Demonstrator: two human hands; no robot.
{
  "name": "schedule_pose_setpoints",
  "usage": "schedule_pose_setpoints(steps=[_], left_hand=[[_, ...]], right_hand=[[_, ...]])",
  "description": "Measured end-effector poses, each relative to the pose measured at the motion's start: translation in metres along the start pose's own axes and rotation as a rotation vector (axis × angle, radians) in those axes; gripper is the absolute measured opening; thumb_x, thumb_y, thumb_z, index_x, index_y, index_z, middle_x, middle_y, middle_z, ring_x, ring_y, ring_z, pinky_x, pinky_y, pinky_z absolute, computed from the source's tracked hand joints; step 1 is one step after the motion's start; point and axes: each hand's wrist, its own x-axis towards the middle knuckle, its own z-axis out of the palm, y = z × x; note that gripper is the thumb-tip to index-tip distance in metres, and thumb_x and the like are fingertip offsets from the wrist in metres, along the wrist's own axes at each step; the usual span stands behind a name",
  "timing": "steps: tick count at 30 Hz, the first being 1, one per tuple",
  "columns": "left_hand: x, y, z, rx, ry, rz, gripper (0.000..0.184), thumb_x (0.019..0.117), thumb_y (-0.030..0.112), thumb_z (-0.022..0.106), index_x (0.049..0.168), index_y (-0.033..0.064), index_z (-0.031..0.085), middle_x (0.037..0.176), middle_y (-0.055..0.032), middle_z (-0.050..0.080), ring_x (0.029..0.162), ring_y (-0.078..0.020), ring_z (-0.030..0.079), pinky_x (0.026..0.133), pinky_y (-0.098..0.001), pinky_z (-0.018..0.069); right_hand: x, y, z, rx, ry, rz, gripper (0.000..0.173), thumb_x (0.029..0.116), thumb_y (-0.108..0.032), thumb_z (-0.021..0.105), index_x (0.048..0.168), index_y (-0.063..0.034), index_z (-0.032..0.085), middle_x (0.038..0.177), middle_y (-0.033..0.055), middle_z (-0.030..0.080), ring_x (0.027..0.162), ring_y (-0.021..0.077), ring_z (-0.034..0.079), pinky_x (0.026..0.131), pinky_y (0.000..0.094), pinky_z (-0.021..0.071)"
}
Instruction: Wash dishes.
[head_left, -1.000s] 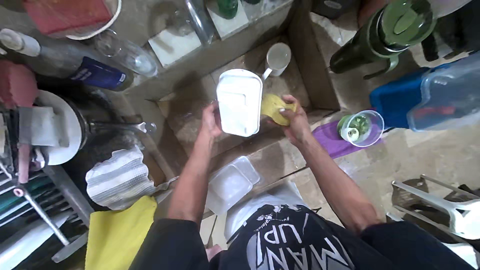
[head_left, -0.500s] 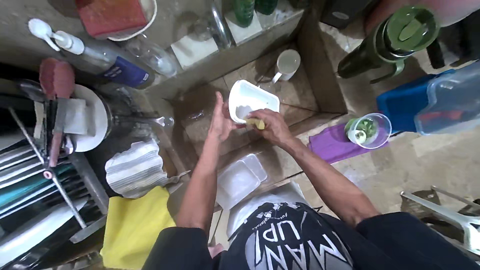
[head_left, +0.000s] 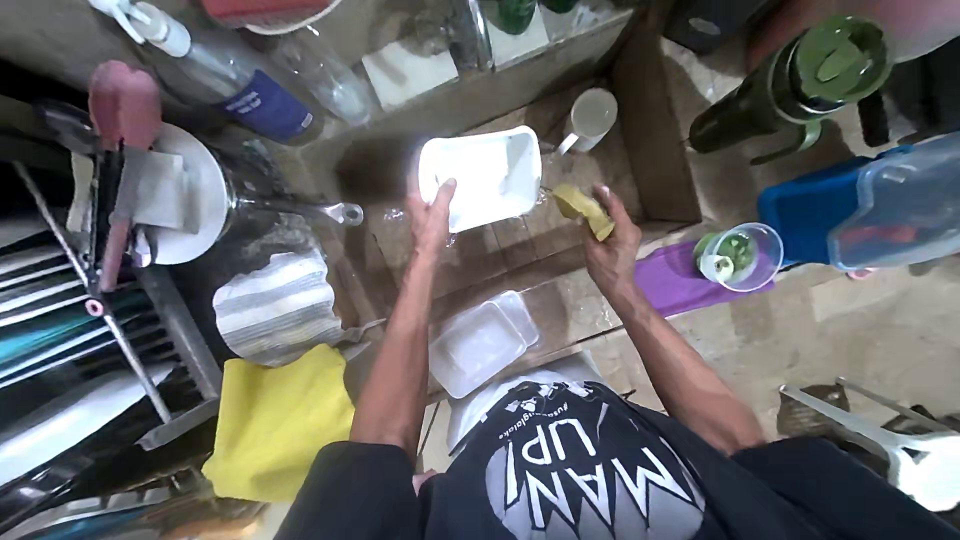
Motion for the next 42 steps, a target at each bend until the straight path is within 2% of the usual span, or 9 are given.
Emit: schedule_pose_setpoints(steps=[5,8,11,13,19,23,27,32,42], left_hand=[[-0.007,0.003,0.007,0.007,0.041,0.122,0.068,0.1019,0.040,0.061,0.157,0.0073,0.037,0.157,-0.0127,0.045,0.141,-0.0144,0.047,0.117,-0.0345,0.0419],[-0.014,0.000,0.021,0.029,-0.019,0.196,0.068,0.1018,0.043,0.059,0.157,0.0094,0.038,0.158,-0.0132,0.042,0.145,-0.0166,0.042,0.119,-0.0363,0.0386],[-0.018,0.000,0.030,0.119,-0.056,0.291,0.063,0.0993,0.043,0.061,0.153,0.0135,0.047,0.149,-0.0137,0.051,0.138,-0.0211,0.048,0.115,-0.0394,0.0413],[-0.024,-0.001,0.029,0.162,-0.035,0.289,0.062,0.0985,0.045,0.060,0.152,0.0161,0.049,0.143,-0.0143,0.054,0.133,-0.0226,0.051,0.112,-0.0401,0.0435],[-0.035,-0.018,0.039,0.179,-0.030,0.222,0.062,0.0969,0.044,0.060,0.150,0.0144,0.051,0.141,-0.0174,0.056,0.132,-0.0261,0.052,0.112,-0.0421,0.0431],[-0.035,-0.015,0.020,0.067,-0.030,0.256,0.061,0.0992,0.044,0.058,0.150,0.0113,0.049,0.148,-0.0145,0.051,0.138,-0.0217,0.047,0.115,-0.0390,0.0405],[-0.037,-0.010,0.032,0.039,-0.003,0.247,0.059,0.0989,0.038,0.059,0.149,0.0099,0.050,0.146,-0.0153,0.053,0.137,-0.0212,0.049,0.115,-0.0380,0.0416],[-0.036,-0.014,0.021,0.008,0.031,0.270,0.058,0.0991,0.042,0.059,0.147,0.0102,0.052,0.144,-0.0139,0.054,0.135,-0.0209,0.050,0.114,-0.0380,0.0428],[-0.040,-0.006,0.033,-0.018,0.174,0.080,0.062,0.1004,0.043,0.059,0.151,0.0087,0.048,0.153,-0.0155,0.048,0.143,-0.0209,0.044,0.119,-0.0374,0.0361]], right_hand=[[0.015,-0.012,0.016,-0.084,0.032,-0.264,0.033,0.0918,-0.003,0.064,0.123,-0.0084,0.074,0.126,0.0123,0.072,0.119,0.0300,0.065,0.100,0.0467,0.0526],[0.028,-0.025,0.043,-0.419,-0.227,-0.207,0.044,0.0837,-0.013,0.071,0.126,-0.0236,0.073,0.136,0.0123,0.064,0.124,0.0420,0.056,0.094,0.0621,0.0449],[0.029,-0.021,0.058,-0.554,-0.550,-0.152,0.061,0.0775,-0.025,0.075,0.137,-0.0185,0.064,0.140,0.0144,0.061,0.127,0.0428,0.054,0.097,0.0671,0.0413],[0.022,-0.013,0.055,-0.520,-0.624,-0.182,0.063,0.0836,-0.036,0.065,0.142,-0.0131,0.059,0.141,0.0137,0.061,0.128,0.0401,0.054,0.099,0.0660,0.0398],[0.009,-0.044,0.077,-0.156,-0.705,-0.162,0.045,0.0953,-0.035,0.050,0.124,-0.0074,0.070,0.132,0.0146,0.065,0.128,0.0358,0.054,0.099,0.0593,0.0401],[0.021,0.003,0.061,-0.330,-0.675,-0.195,0.041,0.1005,-0.031,0.043,0.124,-0.0145,0.072,0.136,0.0071,0.065,0.130,0.0345,0.054,0.103,0.0620,0.0390],[0.005,-0.050,0.082,-0.214,-0.594,-0.165,0.040,0.0970,-0.029,0.046,0.116,-0.0076,0.073,0.128,0.0124,0.068,0.125,0.0356,0.057,0.100,0.0581,0.0424],[0.009,-0.019,0.069,-0.347,-0.626,-0.097,0.041,0.0991,-0.027,0.046,0.127,-0.0105,0.071,0.139,0.0088,0.064,0.130,0.0366,0.055,0.104,0.0633,0.0392],[-0.007,-0.050,0.075,-0.420,-0.580,-0.162,0.049,0.0935,-0.030,0.053,0.136,-0.0080,0.064,0.144,0.0110,0.059,0.135,0.0375,0.049,0.105,0.0642,0.0362]])
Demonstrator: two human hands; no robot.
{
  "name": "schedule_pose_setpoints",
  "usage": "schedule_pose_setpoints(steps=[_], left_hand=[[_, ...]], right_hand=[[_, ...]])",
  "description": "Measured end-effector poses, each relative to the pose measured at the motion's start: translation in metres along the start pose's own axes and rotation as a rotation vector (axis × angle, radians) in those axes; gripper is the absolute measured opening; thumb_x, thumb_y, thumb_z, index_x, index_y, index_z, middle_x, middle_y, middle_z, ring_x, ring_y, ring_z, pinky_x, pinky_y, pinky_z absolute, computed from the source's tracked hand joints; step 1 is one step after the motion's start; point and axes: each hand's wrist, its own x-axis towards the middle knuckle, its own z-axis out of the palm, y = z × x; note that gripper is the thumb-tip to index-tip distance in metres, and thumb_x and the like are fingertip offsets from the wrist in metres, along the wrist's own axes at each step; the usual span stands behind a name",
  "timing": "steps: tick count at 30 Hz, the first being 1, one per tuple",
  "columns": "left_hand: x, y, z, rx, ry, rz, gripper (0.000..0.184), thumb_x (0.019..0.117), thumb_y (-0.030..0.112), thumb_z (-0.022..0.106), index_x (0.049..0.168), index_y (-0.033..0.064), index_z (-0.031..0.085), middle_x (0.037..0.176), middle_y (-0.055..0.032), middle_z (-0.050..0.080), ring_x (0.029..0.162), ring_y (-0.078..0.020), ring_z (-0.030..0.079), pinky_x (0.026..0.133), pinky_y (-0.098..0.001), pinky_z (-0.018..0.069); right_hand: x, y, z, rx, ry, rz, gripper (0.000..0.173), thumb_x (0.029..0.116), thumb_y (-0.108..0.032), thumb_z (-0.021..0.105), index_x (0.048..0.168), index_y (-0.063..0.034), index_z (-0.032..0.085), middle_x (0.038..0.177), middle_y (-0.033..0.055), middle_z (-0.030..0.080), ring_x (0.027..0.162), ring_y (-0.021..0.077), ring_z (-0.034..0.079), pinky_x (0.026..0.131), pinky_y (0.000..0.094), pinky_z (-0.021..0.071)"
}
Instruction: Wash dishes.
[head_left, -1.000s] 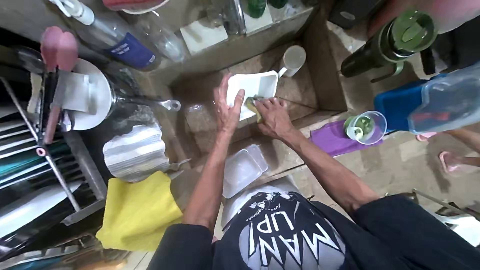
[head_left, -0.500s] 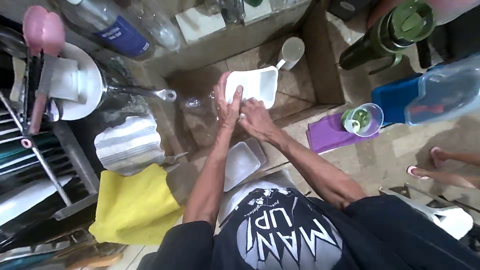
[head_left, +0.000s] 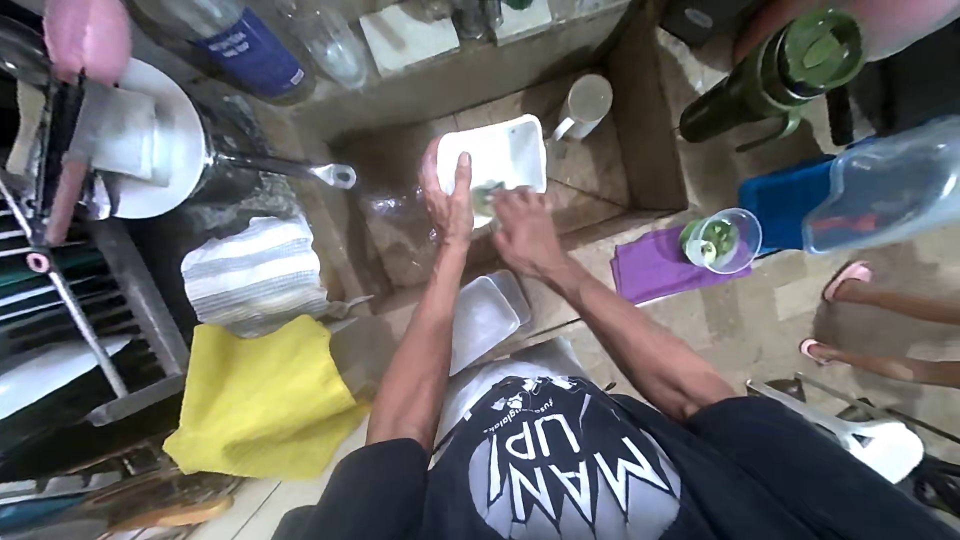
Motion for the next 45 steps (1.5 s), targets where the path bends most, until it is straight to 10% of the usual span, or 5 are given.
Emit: schedule_pose_setpoints(steps=[18,23,32,40,45], left_hand=[[0.044,0.042,-0.030,0.260,-0.367,-0.268,0.056,0.0963,0.053,0.065,0.137,0.0144,0.063,0.125,-0.0120,0.069,0.115,-0.0230,0.067,0.102,-0.0501,0.0522],[0.022,0.044,-0.025,-0.218,-0.399,-0.304,0.109,0.0849,0.037,0.082,0.166,0.0284,0.009,0.150,-0.0165,0.049,0.119,-0.0293,0.064,0.085,-0.0499,0.0621],[-0.009,-0.010,-0.005,-0.984,-0.420,-0.491,0.039,0.1038,0.046,0.048,0.122,0.0132,0.060,0.100,-0.0034,0.072,0.093,-0.0131,0.070,0.082,-0.0338,0.0605],[-0.002,0.008,-0.013,-1.184,-0.369,-0.488,0.049,0.1061,0.051,0.037,0.130,0.0127,0.056,0.114,-0.0088,0.067,0.104,-0.0198,0.067,0.089,-0.0417,0.0582],[-0.009,-0.001,-0.005,-1.197,-0.216,-0.380,0.031,0.1054,0.039,0.042,0.109,0.0143,0.061,0.089,-0.0015,0.070,0.081,-0.0104,0.069,0.074,-0.0316,0.0605]], right_hand=[[0.007,0.045,-0.005,-0.181,-0.064,-0.259,0.032,0.0836,-0.018,0.072,0.116,-0.0171,0.074,0.109,0.0051,0.074,0.113,0.0350,0.062,0.094,0.0604,0.0422],[0.015,0.014,0.000,0.080,0.111,-0.131,0.039,0.0880,-0.014,0.070,0.124,-0.0001,0.068,0.111,0.0173,0.072,0.105,0.0360,0.067,0.089,0.0531,0.0529],[0.036,-0.045,-0.021,0.874,0.157,0.166,0.041,0.0923,-0.017,0.073,0.128,0.0002,0.061,0.105,0.0127,0.071,0.091,0.0158,0.070,0.085,0.0364,0.0605],[0.042,-0.008,-0.030,-0.135,-0.099,-0.327,0.053,0.0797,-0.025,0.073,0.130,-0.0100,0.066,0.132,0.0166,0.063,0.126,0.0412,0.054,0.100,0.0649,0.0389],[0.035,-0.052,-0.027,0.599,-0.116,0.048,0.046,0.0866,-0.015,0.064,0.129,0.0024,0.063,0.128,0.0176,0.065,0.122,0.0259,0.060,0.104,0.0481,0.0479]])
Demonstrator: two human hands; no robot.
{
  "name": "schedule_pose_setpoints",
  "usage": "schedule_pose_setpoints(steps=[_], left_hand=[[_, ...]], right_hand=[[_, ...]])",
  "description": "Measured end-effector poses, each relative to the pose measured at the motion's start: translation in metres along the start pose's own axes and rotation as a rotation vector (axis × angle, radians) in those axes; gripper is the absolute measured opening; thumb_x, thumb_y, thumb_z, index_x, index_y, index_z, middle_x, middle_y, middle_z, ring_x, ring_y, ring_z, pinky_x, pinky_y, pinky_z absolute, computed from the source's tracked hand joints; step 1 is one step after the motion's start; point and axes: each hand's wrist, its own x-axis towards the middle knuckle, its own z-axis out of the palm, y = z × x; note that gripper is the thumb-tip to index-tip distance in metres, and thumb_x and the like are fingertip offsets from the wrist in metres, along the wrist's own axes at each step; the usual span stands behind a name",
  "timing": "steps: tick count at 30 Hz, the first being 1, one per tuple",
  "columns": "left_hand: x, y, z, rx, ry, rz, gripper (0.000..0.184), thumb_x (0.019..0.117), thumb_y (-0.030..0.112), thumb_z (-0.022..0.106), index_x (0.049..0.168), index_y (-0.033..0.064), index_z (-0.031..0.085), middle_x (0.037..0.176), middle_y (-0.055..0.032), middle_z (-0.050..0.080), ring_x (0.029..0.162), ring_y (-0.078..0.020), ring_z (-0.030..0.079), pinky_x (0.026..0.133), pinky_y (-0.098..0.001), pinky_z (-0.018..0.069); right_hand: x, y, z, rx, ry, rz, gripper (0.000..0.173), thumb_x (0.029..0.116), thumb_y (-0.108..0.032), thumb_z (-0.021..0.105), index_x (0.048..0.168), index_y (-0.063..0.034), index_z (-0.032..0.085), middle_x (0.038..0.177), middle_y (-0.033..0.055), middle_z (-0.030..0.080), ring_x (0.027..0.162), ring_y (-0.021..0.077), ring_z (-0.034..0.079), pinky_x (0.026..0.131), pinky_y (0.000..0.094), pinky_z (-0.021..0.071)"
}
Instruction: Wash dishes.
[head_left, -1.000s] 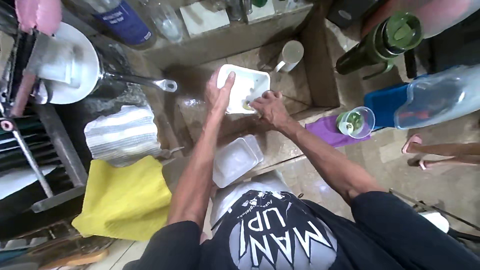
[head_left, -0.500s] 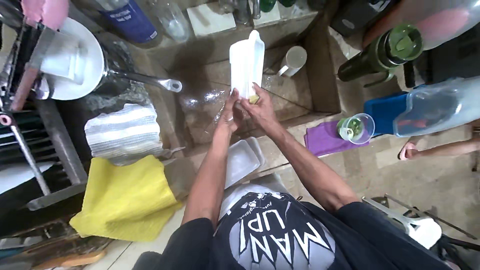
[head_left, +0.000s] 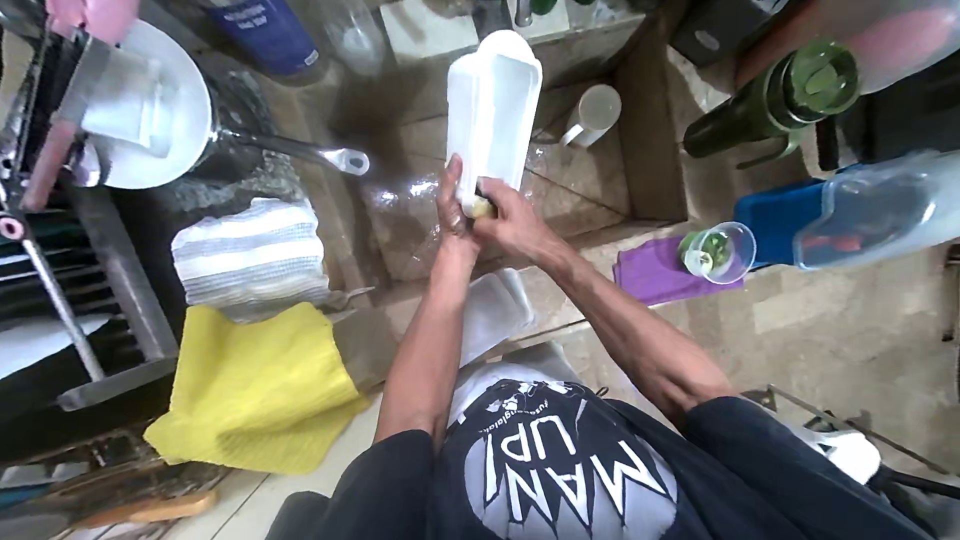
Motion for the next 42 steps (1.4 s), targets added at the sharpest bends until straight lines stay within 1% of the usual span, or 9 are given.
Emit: schedule_pose_setpoints(steps=[5,11,17,22,28,32,34,38,42], left_hand=[[-0.003,0.000,-0.008,-0.070,-0.013,-0.145,0.039,0.0993,0.049,0.052,0.110,0.0126,0.061,0.090,-0.0049,0.070,0.083,-0.0153,0.070,0.077,-0.0372,0.0605],[-0.007,0.019,-0.006,-0.021,-0.081,-0.147,0.044,0.1014,0.049,0.048,0.125,0.0133,0.058,0.107,-0.0077,0.069,0.097,-0.0188,0.069,0.084,-0.0405,0.0600],[-0.015,0.011,-0.009,-0.073,-0.052,-0.172,0.042,0.1048,0.050,0.040,0.101,0.0152,0.063,0.083,-0.0020,0.069,0.076,-0.0121,0.068,0.070,-0.0327,0.0604],[-0.016,0.019,-0.015,0.056,-0.033,-0.247,0.046,0.1007,0.050,0.046,0.126,0.0130,0.058,0.108,-0.0084,0.068,0.099,-0.0206,0.067,0.086,-0.0436,0.0588],[-0.023,0.013,-0.007,-0.033,0.001,-0.228,0.039,0.1062,0.047,0.038,0.109,0.0154,0.061,0.091,-0.0022,0.069,0.084,-0.0133,0.068,0.075,-0.0347,0.0602],[-0.018,0.022,-0.014,-0.008,0.008,-0.259,0.045,0.1021,0.050,0.047,0.127,0.0132,0.058,0.110,-0.0091,0.068,0.101,-0.0217,0.067,0.087,-0.0447,0.0586],[-0.017,0.022,-0.014,0.007,-0.002,-0.238,0.048,0.1007,0.048,0.049,0.133,0.0135,0.055,0.118,-0.0103,0.066,0.108,-0.0237,0.066,0.092,-0.0474,0.0570],[-0.018,0.016,-0.009,-0.040,-0.019,-0.201,0.037,0.1031,0.046,0.045,0.111,0.0142,0.061,0.093,-0.0037,0.069,0.085,-0.0136,0.068,0.075,-0.0348,0.0603],[-0.014,0.024,-0.012,-0.036,-0.035,-0.254,0.042,0.1020,0.050,0.047,0.114,0.0118,0.061,0.096,-0.0072,0.069,0.087,-0.0184,0.069,0.077,-0.0400,0.0607]], right_hand=[[-0.007,0.018,-0.017,0.273,-0.135,-0.029,0.050,0.1008,-0.017,0.035,0.141,0.0031,0.058,0.148,0.0167,0.055,0.140,0.0199,0.049,0.119,0.0376,0.0363],[-0.005,0.042,-0.017,-0.508,-0.065,-0.322,0.038,0.0985,-0.008,0.053,0.135,0.0002,0.063,0.136,0.0183,0.063,0.130,0.0370,0.056,0.108,0.0565,0.0429],[0.004,0.011,0.005,-0.037,-0.003,-0.220,0.028,0.1002,-0.004,0.052,0.121,0.0070,0.068,0.119,0.0215,0.069,0.114,0.0280,0.066,0.104,0.0414,0.0502],[0.006,0.029,-0.010,-0.504,-0.152,-0.214,0.033,0.0975,-0.006,0.055,0.127,0.0012,0.067,0.129,0.0202,0.067,0.124,0.0414,0.059,0.104,0.0596,0.0438],[0.009,0.010,0.016,-0.138,0.078,-0.192,0.021,0.0993,-0.003,0.053,0.105,0.0074,0.069,0.103,0.0204,0.069,0.096,0.0274,0.068,0.090,0.0417,0.0546],[0.006,0.026,0.000,-0.615,-0.051,-0.252,0.030,0.0919,-0.009,0.065,0.121,-0.0045,0.071,0.128,0.0191,0.067,0.117,0.0399,0.062,0.096,0.0601,0.0459],[0.008,0.025,-0.002,-0.684,-0.053,-0.241,0.026,0.0894,-0.009,0.067,0.115,-0.0041,0.072,0.120,0.0182,0.070,0.114,0.0397,0.063,0.095,0.0602,0.0453],[0.013,0.007,0.021,-0.105,0.154,-0.146,0.016,0.0937,-0.004,0.057,0.097,0.0051,0.070,0.093,0.0165,0.069,0.087,0.0233,0.068,0.081,0.0406,0.0556],[0.007,0.016,0.008,-0.316,0.054,-0.285,0.024,0.0931,-0.003,0.059,0.112,0.0019,0.073,0.111,0.0184,0.071,0.106,0.0306,0.067,0.095,0.0472,0.0524]])
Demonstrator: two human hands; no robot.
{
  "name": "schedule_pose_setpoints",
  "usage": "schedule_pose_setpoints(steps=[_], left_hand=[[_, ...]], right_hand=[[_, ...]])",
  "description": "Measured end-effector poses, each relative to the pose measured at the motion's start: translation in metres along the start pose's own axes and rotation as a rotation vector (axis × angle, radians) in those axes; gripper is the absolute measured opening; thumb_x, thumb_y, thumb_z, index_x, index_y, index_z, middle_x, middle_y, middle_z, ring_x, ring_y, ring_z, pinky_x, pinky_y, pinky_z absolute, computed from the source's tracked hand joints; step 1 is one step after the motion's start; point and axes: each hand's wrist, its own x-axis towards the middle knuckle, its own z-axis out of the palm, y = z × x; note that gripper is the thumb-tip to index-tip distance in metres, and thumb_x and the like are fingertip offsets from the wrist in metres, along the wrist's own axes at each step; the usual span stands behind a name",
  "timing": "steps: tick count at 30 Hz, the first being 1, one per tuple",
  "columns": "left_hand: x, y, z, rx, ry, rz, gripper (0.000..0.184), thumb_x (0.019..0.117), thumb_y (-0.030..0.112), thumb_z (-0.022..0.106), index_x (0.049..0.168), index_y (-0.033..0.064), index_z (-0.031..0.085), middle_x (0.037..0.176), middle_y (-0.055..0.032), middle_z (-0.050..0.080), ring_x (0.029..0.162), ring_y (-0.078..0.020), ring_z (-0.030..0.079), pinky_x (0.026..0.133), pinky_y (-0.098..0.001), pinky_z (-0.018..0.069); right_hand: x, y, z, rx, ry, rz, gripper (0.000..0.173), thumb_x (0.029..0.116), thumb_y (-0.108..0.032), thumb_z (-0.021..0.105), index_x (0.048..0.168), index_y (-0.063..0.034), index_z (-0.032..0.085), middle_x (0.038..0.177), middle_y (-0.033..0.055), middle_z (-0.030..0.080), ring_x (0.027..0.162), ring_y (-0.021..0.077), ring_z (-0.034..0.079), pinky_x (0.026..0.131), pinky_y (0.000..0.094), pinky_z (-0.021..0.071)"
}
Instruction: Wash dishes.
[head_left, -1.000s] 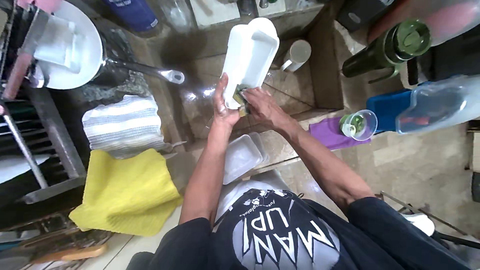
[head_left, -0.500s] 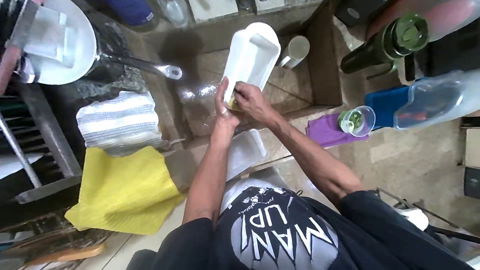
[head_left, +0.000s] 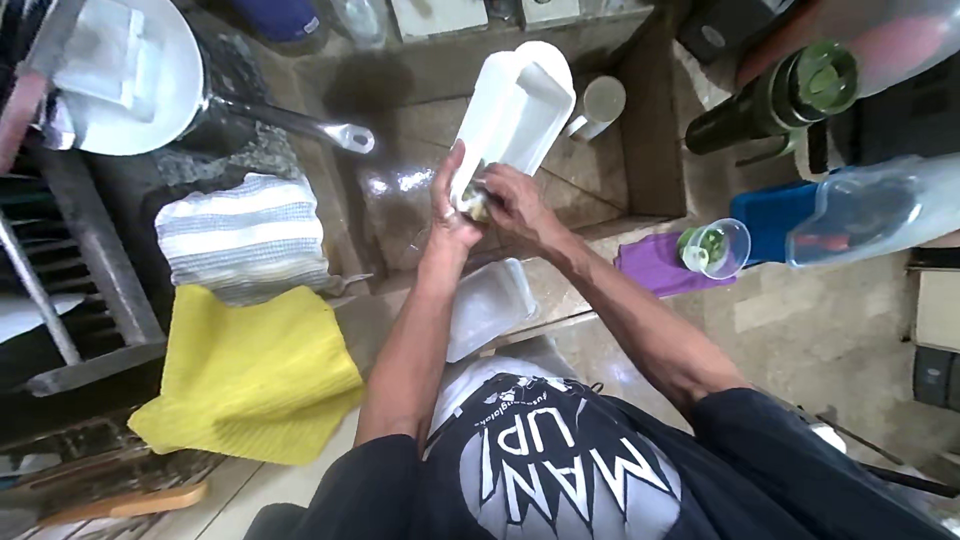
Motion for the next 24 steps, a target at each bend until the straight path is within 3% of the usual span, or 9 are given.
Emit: schedule_pose_setpoints(steps=[3,7,9,12,14,16,17,20,24], left_hand=[[-0.003,0.004,0.004,0.000,0.018,-0.045,0.050,0.1018,0.052,0.047,0.132,0.0132,0.057,0.118,-0.0102,0.067,0.108,-0.0236,0.066,0.092,-0.0477,0.0573],[-0.003,-0.004,0.007,0.002,0.007,0.006,0.039,0.1047,0.046,0.043,0.111,0.0129,0.062,0.093,-0.0043,0.069,0.084,-0.0146,0.069,0.075,-0.0352,0.0604],[-0.002,-0.003,0.006,0.001,0.008,-0.022,0.039,0.1047,0.047,0.043,0.109,0.0128,0.062,0.090,-0.0044,0.069,0.082,-0.0147,0.069,0.074,-0.0352,0.0604],[-0.004,0.008,0.004,0.036,-0.006,-0.090,0.047,0.1023,0.049,0.047,0.131,0.0122,0.057,0.113,-0.0095,0.068,0.103,-0.0219,0.067,0.088,-0.0448,0.0587],[-0.008,0.011,0.010,0.097,-0.034,-0.107,0.061,0.1018,0.060,0.041,0.141,0.0144,0.053,0.128,-0.0118,0.065,0.116,-0.0269,0.064,0.095,-0.0514,0.0559],[-0.019,0.016,0.019,0.210,-0.046,-0.090,0.080,0.0987,0.076,0.020,0.148,0.0186,0.047,0.137,-0.0127,0.060,0.123,-0.0306,0.060,0.096,-0.0564,0.0536],[-0.022,0.016,0.019,0.279,-0.077,-0.066,0.078,0.0999,0.072,0.018,0.150,0.0180,0.042,0.140,-0.0126,0.057,0.125,-0.0300,0.058,0.098,-0.0553,0.0522],[-0.018,0.012,0.019,0.462,0.050,-0.005,0.050,0.1007,0.039,0.059,0.140,0.0097,0.049,0.123,-0.0112,0.066,0.109,-0.0241,0.066,0.091,-0.0462,0.0581],[0.000,0.001,0.021,0.580,0.297,0.050,0.058,0.0992,0.037,0.066,0.146,0.0071,0.048,0.118,-0.0135,0.069,0.104,-0.0234,0.069,0.088,-0.0430,0.0596]], right_hand=[[-0.004,0.014,-0.007,-0.326,-0.103,-0.056,0.023,0.0918,-0.006,0.062,0.112,-0.0055,0.074,0.114,0.0160,0.071,0.110,0.0375,0.064,0.092,0.0579,0.0462],[0.008,-0.012,0.003,0.004,0.054,0.056,0.014,0.0918,-0.003,0.060,0.095,0.0050,0.071,0.098,0.0208,0.069,0.095,0.0324,0.068,0.087,0.0469,0.0545],[0.006,-0.012,0.001,0.060,0.003,0.041,0.015,0.0926,-0.003,0.058,0.098,0.0056,0.070,0.101,0.0211,0.068,0.096,0.0320,0.068,0.088,0.0465,0.0545],[-0.001,0.014,-0.010,-0.247,-0.239,-0.012,0.030,0.0918,-0.007,0.064,0.120,-0.0030,0.072,0.123,0.0186,0.068,0.114,0.0385,0.063,0.095,0.0584,0.0466],[-0.001,0.022,-0.013,-0.424,-0.220,-0.051,0.026,0.0916,-0.011,0.065,0.115,-0.0087,0.074,0.118,0.0131,0.071,0.112,0.0375,0.063,0.090,0.0588,0.0454],[0.007,0.014,-0.019,-0.463,-0.147,-0.017,0.025,0.0913,-0.013,0.063,0.113,-0.0079,0.075,0.117,0.0134,0.072,0.112,0.0379,0.063,0.091,0.0579,0.0458],[0.010,0.010,-0.021,-0.440,-0.120,0.029,0.027,0.0917,-0.013,0.062,0.115,-0.0061,0.074,0.118,0.0148,0.071,0.113,0.0385,0.063,0.092,0.0578,0.0466],[0.014,0.006,-0.017,-0.246,-0.107,0.119,0.026,0.0931,-0.014,0.061,0.114,-0.0025,0.072,0.116,0.0174,0.070,0.110,0.0379,0.064,0.092,0.0567,0.0497],[0.010,0.023,-0.007,-0.131,-0.158,0.039,0.023,0.0941,-0.014,0.063,0.110,-0.0001,0.072,0.113,0.0190,0.069,0.107,0.0382,0.064,0.090,0.0585,0.0495]])
